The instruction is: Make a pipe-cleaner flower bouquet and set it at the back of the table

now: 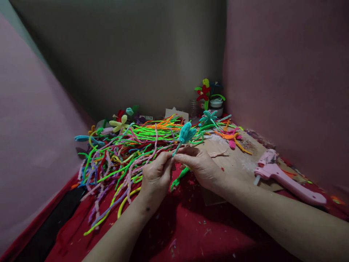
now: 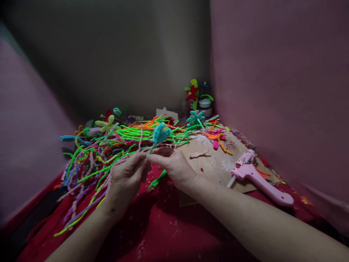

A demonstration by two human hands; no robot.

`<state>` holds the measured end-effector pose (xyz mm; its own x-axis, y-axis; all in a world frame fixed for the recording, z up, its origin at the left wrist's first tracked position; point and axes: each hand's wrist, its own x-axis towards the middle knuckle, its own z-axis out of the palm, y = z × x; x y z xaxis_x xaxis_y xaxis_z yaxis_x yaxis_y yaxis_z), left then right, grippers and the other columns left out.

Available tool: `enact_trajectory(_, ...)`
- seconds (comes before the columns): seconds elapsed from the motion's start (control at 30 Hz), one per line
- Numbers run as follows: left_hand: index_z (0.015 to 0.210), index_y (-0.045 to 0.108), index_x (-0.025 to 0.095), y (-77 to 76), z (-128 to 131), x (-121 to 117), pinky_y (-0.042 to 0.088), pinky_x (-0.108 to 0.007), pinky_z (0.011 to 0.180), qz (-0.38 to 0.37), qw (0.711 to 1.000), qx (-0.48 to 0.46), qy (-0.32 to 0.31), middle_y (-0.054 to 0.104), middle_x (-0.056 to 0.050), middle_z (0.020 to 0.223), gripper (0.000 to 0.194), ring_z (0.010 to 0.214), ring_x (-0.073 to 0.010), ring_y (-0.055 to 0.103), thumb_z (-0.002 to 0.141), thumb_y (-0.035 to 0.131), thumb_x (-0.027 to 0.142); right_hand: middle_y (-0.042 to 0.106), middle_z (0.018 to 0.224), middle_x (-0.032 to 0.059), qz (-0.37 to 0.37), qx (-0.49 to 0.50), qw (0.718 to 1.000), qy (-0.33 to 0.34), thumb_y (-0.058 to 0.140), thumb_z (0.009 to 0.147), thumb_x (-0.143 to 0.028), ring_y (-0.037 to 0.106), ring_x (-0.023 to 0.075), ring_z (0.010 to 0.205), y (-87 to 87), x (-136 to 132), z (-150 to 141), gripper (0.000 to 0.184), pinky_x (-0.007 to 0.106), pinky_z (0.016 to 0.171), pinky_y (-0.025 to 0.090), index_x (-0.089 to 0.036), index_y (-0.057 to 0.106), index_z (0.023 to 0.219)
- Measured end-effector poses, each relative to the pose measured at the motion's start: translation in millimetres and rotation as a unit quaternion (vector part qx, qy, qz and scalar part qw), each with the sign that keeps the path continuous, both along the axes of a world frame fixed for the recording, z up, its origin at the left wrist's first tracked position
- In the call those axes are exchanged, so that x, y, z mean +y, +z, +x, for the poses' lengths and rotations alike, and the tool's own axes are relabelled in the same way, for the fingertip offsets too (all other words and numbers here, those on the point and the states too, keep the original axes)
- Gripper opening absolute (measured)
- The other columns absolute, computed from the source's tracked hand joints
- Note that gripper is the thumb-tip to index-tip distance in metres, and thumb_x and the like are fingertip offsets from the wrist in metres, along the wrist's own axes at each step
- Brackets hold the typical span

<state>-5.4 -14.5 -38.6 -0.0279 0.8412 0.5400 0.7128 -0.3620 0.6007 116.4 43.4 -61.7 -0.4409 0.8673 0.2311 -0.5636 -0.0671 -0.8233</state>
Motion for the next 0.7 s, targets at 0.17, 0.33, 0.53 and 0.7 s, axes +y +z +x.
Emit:
enact_trajectory(0.17, 0.073, 0.057, 0.018, 1.1, 1.9, 0.9, 0.032, -0.017, 0.042, -0.066, 0.991, -0.110, -0.030, 0.047, 0.005, 0.054, 0.013, 0.043, -0.0056, 0.039, 0.083, 0.051, 0.024, 0.066, 0.073, -0.0028, 0.005, 0.040, 0.999, 0.031, 0.072, 0.065, -0.018, 0.057, 0.0109, 0.073, 1.1, 1.3, -0.2, 0.008, 0.027, 0.076, 0.041, -0.023, 0.071, 0.072)
enact_trajectory(0.33, 0.070, 0.053, 0.017, 6.5, 0.7, 2.5, 0.026, -0.016, 0.034, -0.188, 0.944, -0.260, -0.073, 0.047, 0.006, 0.050, 0.016, 0.035, -0.0036, 0.035, 0.080, 0.056, 0.030, 0.067, 0.072, -0.0026, -0.016, 0.053, 0.996, 0.071, 0.073, 0.064, -0.017, 0.058, 0.0113, 0.074, 2.9, 2.4, 1.0, 0.012, 0.026, 0.075, 0.042, -0.022, 0.072, 0.075)
enact_trajectory(0.53, 0.069, 0.052, 0.017, 11.1, -0.1, 1.1, 0.029, -0.017, 0.032, -0.245, 0.926, -0.265, -0.115, 0.050, 0.005, 0.044, 0.022, 0.030, -0.0050, 0.038, 0.083, 0.050, 0.033, 0.062, 0.064, -0.0031, -0.070, 0.046, 0.996, 0.032, 0.076, 0.056, -0.017, 0.055, 0.0108, 0.065, 7.6, -1.8, 2.7, 0.011, 0.028, 0.070, 0.040, -0.018, 0.067, 0.063)
enact_trajectory(0.7, 0.079, 0.058, 0.016, 6.3, 4.3, 1.7, 0.038, -0.019, 0.042, -0.166, 0.970, -0.165, -0.070, 0.053, 0.005, 0.051, 0.014, 0.041, -0.0073, 0.047, 0.081, 0.054, 0.029, 0.060, 0.064, -0.0029, -0.088, 0.028, 0.996, -0.005, 0.078, 0.053, -0.020, 0.053, 0.0120, 0.066, 10.4, -3.3, 3.0, 0.016, 0.028, 0.067, 0.038, -0.017, 0.064, 0.061)
